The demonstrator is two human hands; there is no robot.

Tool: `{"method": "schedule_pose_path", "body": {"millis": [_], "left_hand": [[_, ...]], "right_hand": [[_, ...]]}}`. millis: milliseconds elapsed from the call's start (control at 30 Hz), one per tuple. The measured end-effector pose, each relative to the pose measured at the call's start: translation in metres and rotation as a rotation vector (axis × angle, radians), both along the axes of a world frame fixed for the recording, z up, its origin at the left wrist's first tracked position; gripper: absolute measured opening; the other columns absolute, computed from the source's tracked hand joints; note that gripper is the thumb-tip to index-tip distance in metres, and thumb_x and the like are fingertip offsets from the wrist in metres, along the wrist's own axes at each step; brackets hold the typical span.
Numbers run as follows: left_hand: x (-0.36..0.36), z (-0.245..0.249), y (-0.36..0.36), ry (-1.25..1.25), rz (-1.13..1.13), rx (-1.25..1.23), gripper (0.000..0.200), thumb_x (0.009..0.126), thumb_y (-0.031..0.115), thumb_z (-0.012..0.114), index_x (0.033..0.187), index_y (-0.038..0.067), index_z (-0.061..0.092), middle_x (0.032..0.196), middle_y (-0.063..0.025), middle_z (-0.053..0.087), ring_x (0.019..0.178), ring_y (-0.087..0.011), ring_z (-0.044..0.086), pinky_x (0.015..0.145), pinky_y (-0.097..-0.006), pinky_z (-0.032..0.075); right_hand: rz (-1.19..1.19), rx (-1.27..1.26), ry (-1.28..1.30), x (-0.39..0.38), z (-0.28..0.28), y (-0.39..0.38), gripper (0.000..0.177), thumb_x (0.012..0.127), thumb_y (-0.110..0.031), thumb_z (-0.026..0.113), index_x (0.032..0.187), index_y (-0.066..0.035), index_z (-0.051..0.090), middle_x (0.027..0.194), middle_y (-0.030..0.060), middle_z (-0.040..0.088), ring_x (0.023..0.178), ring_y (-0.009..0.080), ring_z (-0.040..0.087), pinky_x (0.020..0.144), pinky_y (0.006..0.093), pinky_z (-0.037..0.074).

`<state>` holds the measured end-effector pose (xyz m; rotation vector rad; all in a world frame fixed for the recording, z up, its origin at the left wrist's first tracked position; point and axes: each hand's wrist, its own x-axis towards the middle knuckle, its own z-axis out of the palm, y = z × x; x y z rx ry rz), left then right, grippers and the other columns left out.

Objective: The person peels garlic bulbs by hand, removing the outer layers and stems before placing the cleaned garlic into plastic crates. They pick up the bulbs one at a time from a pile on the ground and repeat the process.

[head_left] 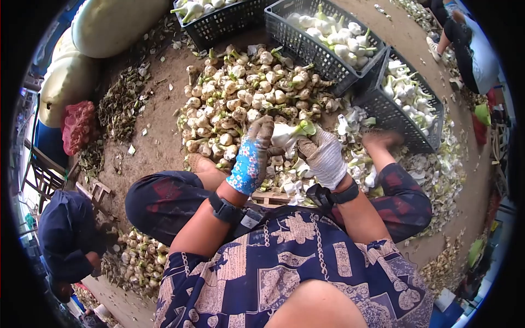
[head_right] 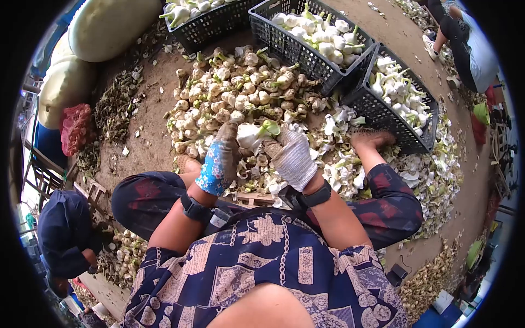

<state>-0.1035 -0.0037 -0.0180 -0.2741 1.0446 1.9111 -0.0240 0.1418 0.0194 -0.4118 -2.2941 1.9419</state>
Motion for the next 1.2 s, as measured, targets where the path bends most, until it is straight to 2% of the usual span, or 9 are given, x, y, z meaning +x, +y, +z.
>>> {"method": "schedule_pose_path", "body": {"millis": [67,200,300,400,433,533,667,800,1200], "left_hand": [[0.010,0.012,0.007,0.595,0.001,-0.083,0.045,0.089,0.036,0.058,0.121,0.007,0.048,0.107,-0.0090,0.060,0.098,-0.0209,0.059,0.081,-0.0360,0.050],[0.010,0.028,0.007,0.068,0.039,0.358,0.053,0.087,0.011,0.058,0.134,0.008,0.034,0.116,-0.0109,0.056,0.107,-0.0213,0.056,0.090,-0.0351,0.047],[0.018,0.009,0.017,0.371,0.139,0.225,0.063,0.085,0.014,0.062,0.138,0.011,0.028,0.113,-0.0118,0.057,0.102,-0.0230,0.059,0.087,-0.0364,0.049],[0.000,0.003,0.008,-0.158,0.007,0.341,0.044,0.088,0.036,0.057,0.121,0.008,0.049,0.098,-0.0121,0.061,0.089,-0.0253,0.062,0.080,-0.0375,0.051],[-0.003,0.001,0.012,-0.230,0.071,0.274,0.037,0.091,0.040,0.050,0.109,0.007,0.054,0.090,-0.0077,0.061,0.079,-0.0200,0.060,0.069,-0.0331,0.050],[-0.010,0.023,0.002,-0.144,0.032,0.189,0.046,0.095,0.048,0.039,0.096,0.007,0.061,0.078,-0.0014,0.058,0.065,-0.0123,0.055,0.055,-0.0249,0.047],[-0.006,0.013,0.006,0.133,-0.080,0.018,0.056,0.095,0.054,0.033,0.106,0.006,0.060,0.086,-0.0017,0.061,0.069,-0.0082,0.055,0.061,-0.0210,0.046],[-0.002,-0.023,0.003,0.541,-0.213,-0.159,0.053,0.097,0.047,0.030,0.115,0.005,0.057,0.105,-0.0102,0.061,0.091,-0.0179,0.060,0.080,-0.0313,0.047],[-0.001,-0.060,0.002,1.015,-0.274,-0.285,0.036,0.081,0.007,0.063,0.116,0.007,0.052,0.095,-0.0190,0.061,0.080,-0.0338,0.061,0.069,-0.0364,0.050]], "right_hand": [[-0.016,-0.013,-0.025,0.002,0.012,0.000,0.015,0.089,-0.014,0.054,0.093,-0.002,0.061,0.064,-0.0038,0.054,0.053,0.0024,0.046,0.046,0.0182,0.035],[-0.078,-0.699,-0.122,0.005,0.004,0.014,0.017,0.087,-0.018,0.057,0.089,-0.001,0.061,0.067,-0.0009,0.056,0.055,0.0031,0.050,0.047,0.0175,0.037],[0.027,0.225,-0.019,-0.004,0.003,-0.002,0.014,0.085,-0.012,0.059,0.092,-0.001,0.062,0.073,0.0064,0.064,0.061,0.0126,0.057,0.054,0.0264,0.045],[0.369,0.445,0.256,-0.010,0.003,-0.011,0.014,0.087,-0.018,0.057,0.087,-0.004,0.060,0.070,0.0102,0.062,0.062,0.0161,0.060,0.056,0.0293,0.046],[0.346,-0.342,-0.291,-0.002,0.016,-0.004,0.018,0.086,-0.021,0.058,0.085,-0.003,0.059,0.073,0.0064,0.063,0.070,0.0180,0.063,0.057,0.0303,0.048],[-0.130,-0.959,-0.050,0.018,0.014,0.040,0.033,0.078,-0.024,0.068,0.096,0.001,0.058,0.083,0.0073,0.064,0.079,0.0194,0.064,0.064,0.0292,0.052],[0.586,1.154,-0.893,0.008,-0.022,0.073,0.055,0.079,-0.042,0.065,0.109,0.003,0.055,0.090,0.0229,0.065,0.073,0.0330,0.065,0.063,0.0433,0.052],[0.305,0.516,-0.107,0.006,0.002,0.028,0.049,0.076,-0.043,0.069,0.100,-0.001,0.061,0.082,0.0195,0.064,0.076,0.0323,0.064,0.065,0.0375,0.051],[0.190,0.078,-0.406,0.001,-0.008,0.009,0.029,0.088,-0.028,0.057,0.092,0.000,0.062,0.069,0.0168,0.062,0.065,0.0293,0.063,0.059,0.0354,0.049]]}}
